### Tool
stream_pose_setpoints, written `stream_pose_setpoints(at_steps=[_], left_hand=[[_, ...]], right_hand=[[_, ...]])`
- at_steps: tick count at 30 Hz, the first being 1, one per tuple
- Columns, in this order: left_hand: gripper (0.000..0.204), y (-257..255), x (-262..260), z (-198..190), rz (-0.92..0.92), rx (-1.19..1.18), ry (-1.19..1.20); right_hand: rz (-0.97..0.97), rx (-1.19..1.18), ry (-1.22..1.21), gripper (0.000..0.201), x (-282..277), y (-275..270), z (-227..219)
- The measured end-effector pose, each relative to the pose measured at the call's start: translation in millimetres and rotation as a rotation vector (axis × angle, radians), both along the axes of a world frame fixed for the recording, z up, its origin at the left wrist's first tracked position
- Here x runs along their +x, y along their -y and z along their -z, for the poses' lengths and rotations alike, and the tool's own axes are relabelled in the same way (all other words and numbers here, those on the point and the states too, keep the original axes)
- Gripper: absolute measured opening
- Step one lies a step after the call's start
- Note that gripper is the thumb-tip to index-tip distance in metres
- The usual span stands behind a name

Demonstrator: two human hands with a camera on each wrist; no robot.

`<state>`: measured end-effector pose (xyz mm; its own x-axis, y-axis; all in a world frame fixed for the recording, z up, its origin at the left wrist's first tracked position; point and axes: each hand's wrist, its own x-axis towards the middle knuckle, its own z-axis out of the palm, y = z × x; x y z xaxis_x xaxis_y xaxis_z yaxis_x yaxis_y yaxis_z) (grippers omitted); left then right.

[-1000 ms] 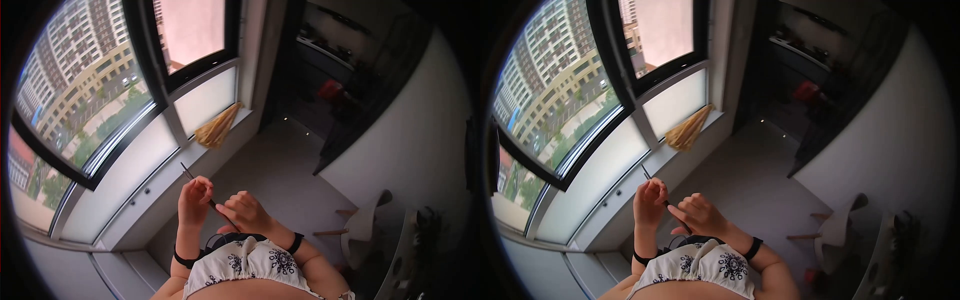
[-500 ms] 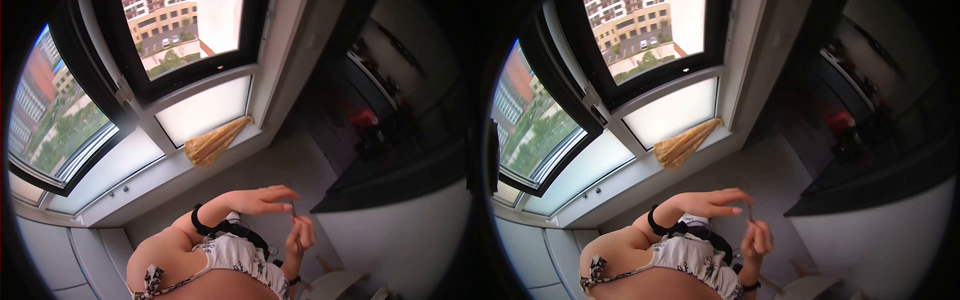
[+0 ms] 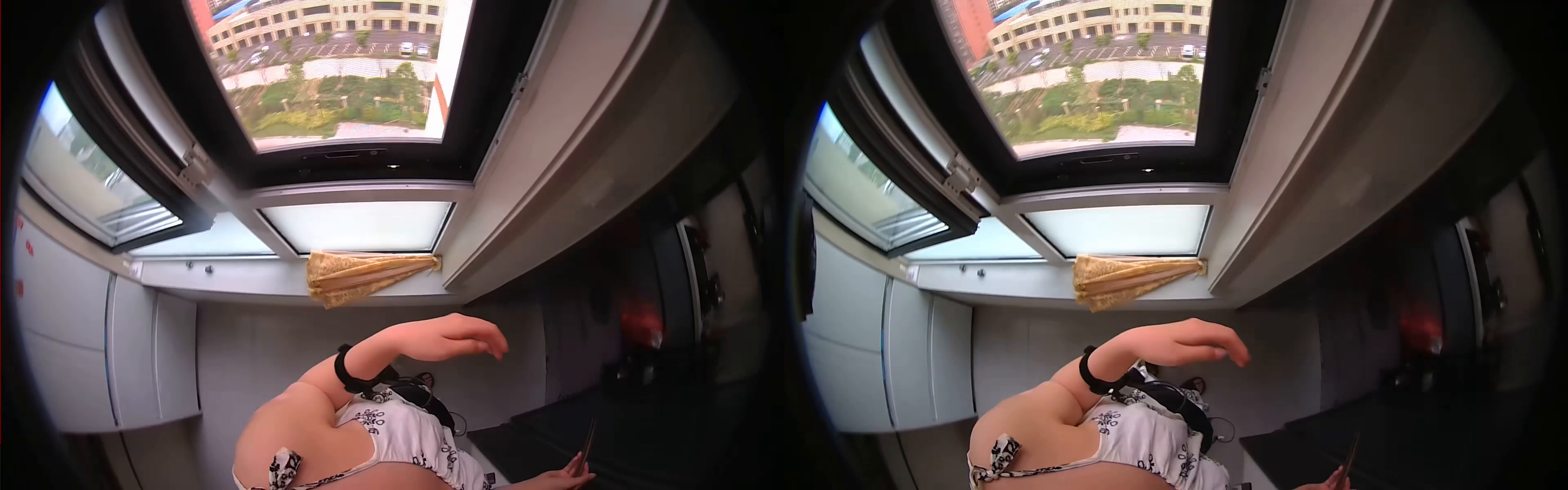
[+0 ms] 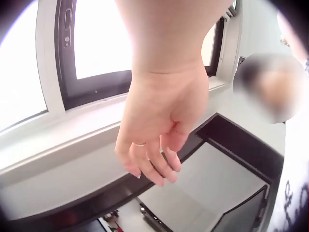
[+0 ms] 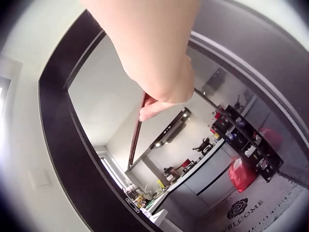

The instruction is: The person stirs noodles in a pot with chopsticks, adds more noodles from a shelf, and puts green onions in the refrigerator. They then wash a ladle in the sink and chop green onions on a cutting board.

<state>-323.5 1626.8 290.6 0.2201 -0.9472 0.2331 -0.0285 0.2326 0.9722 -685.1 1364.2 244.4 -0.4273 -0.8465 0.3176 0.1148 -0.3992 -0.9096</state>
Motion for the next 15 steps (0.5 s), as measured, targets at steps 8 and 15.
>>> stream_pose_setpoints(at_steps=[8,15], left_hand=[[0.004,-3,27,7,-0.193,0.169,-0.147],[0.005,19,85,13,-0.098,0.13,0.109]], right_hand=[[-0.228,0.014,-0.076,0.06,104,118,-10],[-0.114,-0.141,0.022,0.061,148,115,-40]])
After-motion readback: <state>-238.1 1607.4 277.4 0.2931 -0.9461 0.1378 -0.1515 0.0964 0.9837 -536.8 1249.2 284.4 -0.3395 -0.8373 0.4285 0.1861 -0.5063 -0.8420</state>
